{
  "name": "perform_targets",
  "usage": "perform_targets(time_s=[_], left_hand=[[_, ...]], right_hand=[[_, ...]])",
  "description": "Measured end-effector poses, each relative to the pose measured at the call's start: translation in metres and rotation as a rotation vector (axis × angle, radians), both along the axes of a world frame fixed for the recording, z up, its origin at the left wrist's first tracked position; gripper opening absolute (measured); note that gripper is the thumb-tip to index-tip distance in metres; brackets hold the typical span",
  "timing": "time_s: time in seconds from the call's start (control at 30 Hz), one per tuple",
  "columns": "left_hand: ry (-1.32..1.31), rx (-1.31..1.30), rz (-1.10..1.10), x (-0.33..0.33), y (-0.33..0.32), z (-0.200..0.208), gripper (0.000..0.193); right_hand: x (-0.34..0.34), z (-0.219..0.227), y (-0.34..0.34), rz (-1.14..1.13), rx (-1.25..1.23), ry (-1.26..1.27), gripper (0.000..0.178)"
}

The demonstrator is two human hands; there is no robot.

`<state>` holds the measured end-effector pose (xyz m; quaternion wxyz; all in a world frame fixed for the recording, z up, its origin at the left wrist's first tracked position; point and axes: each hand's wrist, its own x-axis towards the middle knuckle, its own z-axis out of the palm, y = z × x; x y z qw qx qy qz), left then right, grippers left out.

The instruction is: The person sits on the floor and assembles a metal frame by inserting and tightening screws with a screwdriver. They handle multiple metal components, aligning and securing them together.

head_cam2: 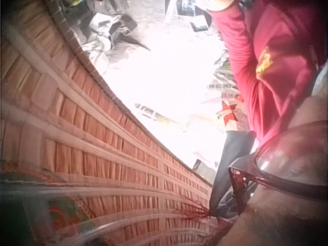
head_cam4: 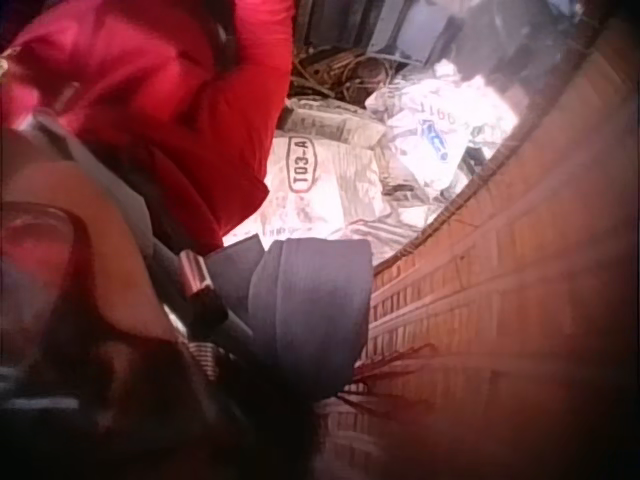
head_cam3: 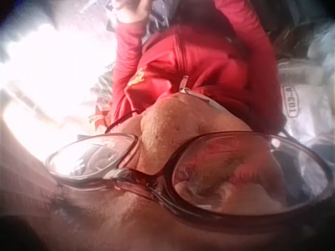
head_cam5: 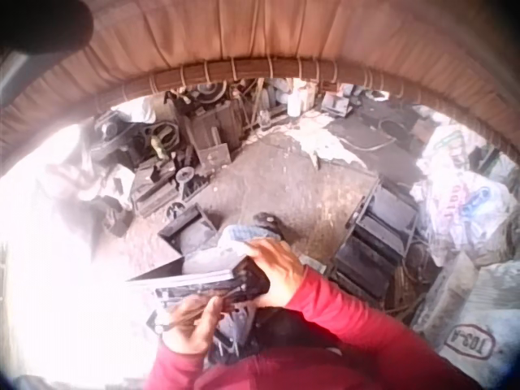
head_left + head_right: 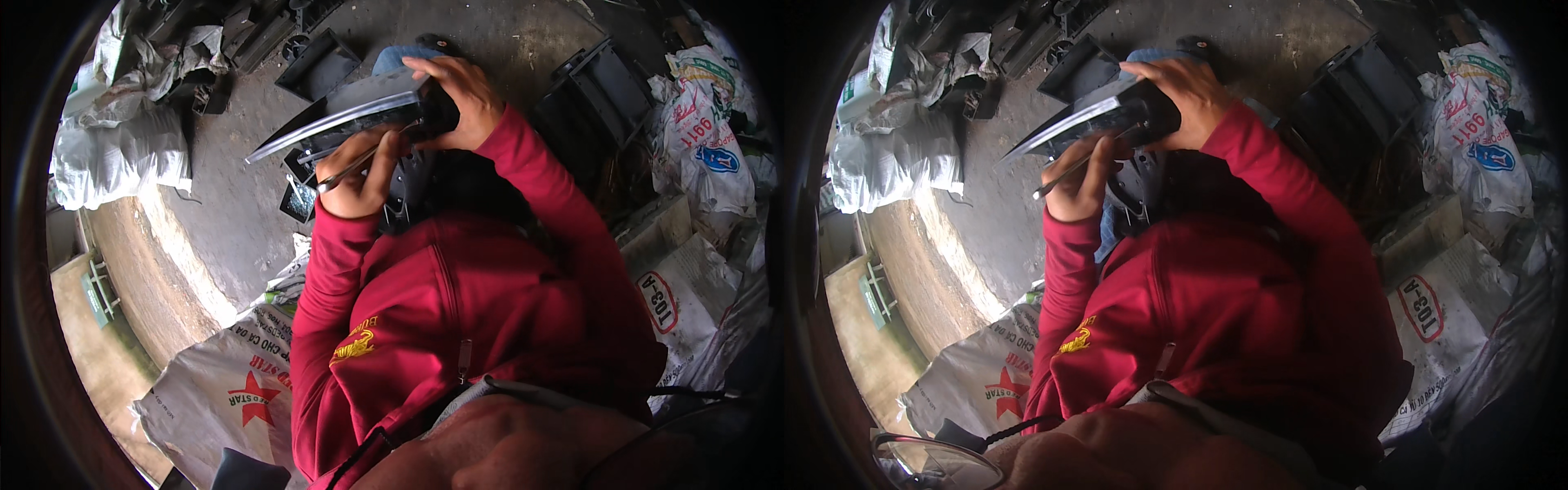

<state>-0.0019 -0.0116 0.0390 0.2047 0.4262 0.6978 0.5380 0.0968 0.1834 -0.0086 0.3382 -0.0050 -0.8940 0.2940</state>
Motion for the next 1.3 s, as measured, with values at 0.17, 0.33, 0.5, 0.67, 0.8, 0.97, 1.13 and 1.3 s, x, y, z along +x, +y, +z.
perform_targets(time_s=[0.17,0.33,0.5,0.67,0.8,0.97,1.13,1.3], left_hand=[[0.479,-0.029,0.071,0.009,0.006,0.009,0.014],[0.722,-0.212,0.028,0.019,0.011,0.028,0.017],[-0.113,0.021,-0.032,-0.004,0.004,-0.022,0.026],[-0.616,-0.012,-0.028,-0.003,0.007,-0.032,0.034],[-0.104,0.087,0.034,0.001,-0.001,-0.011,0.019],[0.223,0.052,0.038,0.006,0.004,-0.002,0.012],[0.799,-0.257,0.018,0.018,0.016,0.02,0.012],[0.721,-0.109,-0.09,0.0,0.024,0.002,0.02]], right_hand=[[-0.008,0.01,-0.011,-0.008,0.042,-0.02,0.106],[-0.011,0.013,-0.017,0.003,0.049,-0.007,0.107],[-0.003,0.007,-0.005,0.013,0.013,-0.024,0.103],[0.003,-0.003,0.006,0.021,-0.028,-0.051,0.103],[0.003,0.0,0.0,0.002,-0.026,-0.047,0.102],[-0.003,0.01,-0.01,-0.002,0.047,-0.021,0.1],[-0.015,0.01,-0.014,0.003,0.108,0.085,0.104],[-0.009,-0.002,-0.005,0.028,0.048,-0.053,0.118]])
